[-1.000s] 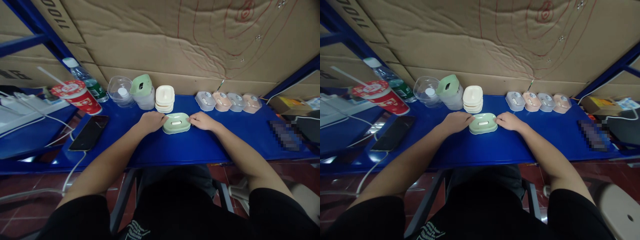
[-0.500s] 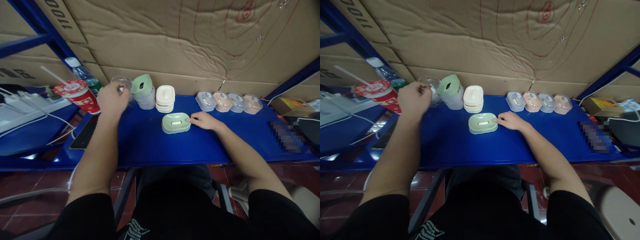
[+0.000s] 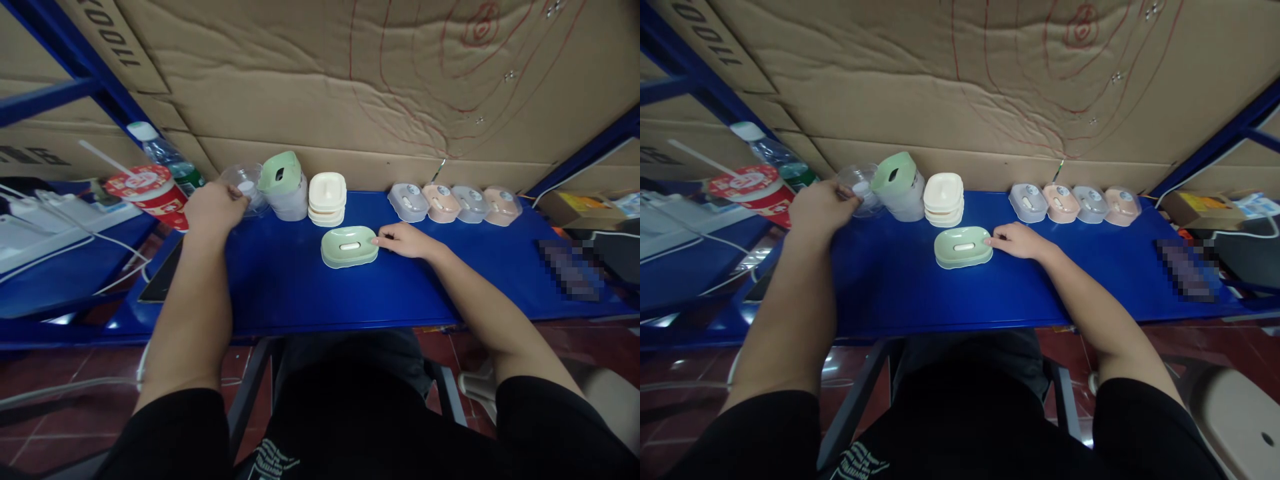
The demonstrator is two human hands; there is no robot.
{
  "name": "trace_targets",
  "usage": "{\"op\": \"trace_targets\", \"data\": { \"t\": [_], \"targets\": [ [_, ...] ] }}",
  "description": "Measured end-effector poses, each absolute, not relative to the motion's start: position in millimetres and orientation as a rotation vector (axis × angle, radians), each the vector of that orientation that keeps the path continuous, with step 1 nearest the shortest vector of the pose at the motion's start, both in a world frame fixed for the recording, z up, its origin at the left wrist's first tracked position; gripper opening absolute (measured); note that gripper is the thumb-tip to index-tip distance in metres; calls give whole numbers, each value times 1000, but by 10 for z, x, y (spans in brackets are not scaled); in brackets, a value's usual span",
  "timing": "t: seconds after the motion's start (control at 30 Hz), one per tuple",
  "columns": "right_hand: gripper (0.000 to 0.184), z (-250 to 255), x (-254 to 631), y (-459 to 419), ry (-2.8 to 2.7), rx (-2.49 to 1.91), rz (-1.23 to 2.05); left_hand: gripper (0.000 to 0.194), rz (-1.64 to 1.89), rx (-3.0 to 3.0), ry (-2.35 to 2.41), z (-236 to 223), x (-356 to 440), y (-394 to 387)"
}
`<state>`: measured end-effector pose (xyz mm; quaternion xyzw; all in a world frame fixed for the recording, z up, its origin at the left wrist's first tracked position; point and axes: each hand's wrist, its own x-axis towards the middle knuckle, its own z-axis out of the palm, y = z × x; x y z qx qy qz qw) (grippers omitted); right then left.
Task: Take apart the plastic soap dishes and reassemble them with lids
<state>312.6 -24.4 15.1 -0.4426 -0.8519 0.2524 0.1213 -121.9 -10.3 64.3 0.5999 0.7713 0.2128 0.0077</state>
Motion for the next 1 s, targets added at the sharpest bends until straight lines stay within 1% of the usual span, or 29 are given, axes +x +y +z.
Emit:
{"op": "trace_targets", "data": {
  "t": [0.13,0.37,0.5,0.6,0.67,0.77,0.83,0.9,1.0],
  "targets": [
    [65,143,3131,-237,-2485,-1276,733,24,1011,1765,2447,641,-1208,-94],
    [64,126,3144,-234,-2475,-1274,746,35,1411,1643,2483,729,-1150,-129],
    [64,110,3133,-245,-2367,-1289,626,34,1663,1858,2292,711,-1051,-196],
    [63,117,3115,-262,-2154,-1277,491,36,1741,1985,2023,660,-852,-289],
    [69,136,3109,-280,-2033,-1224,434,35,1690,2050,1852,625,-655,-372],
    [80,174,3108,-312,-1943,-1125,410,30,1421,2082,1614,584,-336,-499],
    [84,193,3104,-333,-1932,-1064,459,29,1207,2065,1419,557,-168,-559],
    [83,203,3090,-351,-1939,-1025,543,32,1025,2024,1261,521,-64,-587],
    [72,209,3057,-373,-1977,-1053,636,38,841,1941,1139,443,-3,-571]
  ]
}}
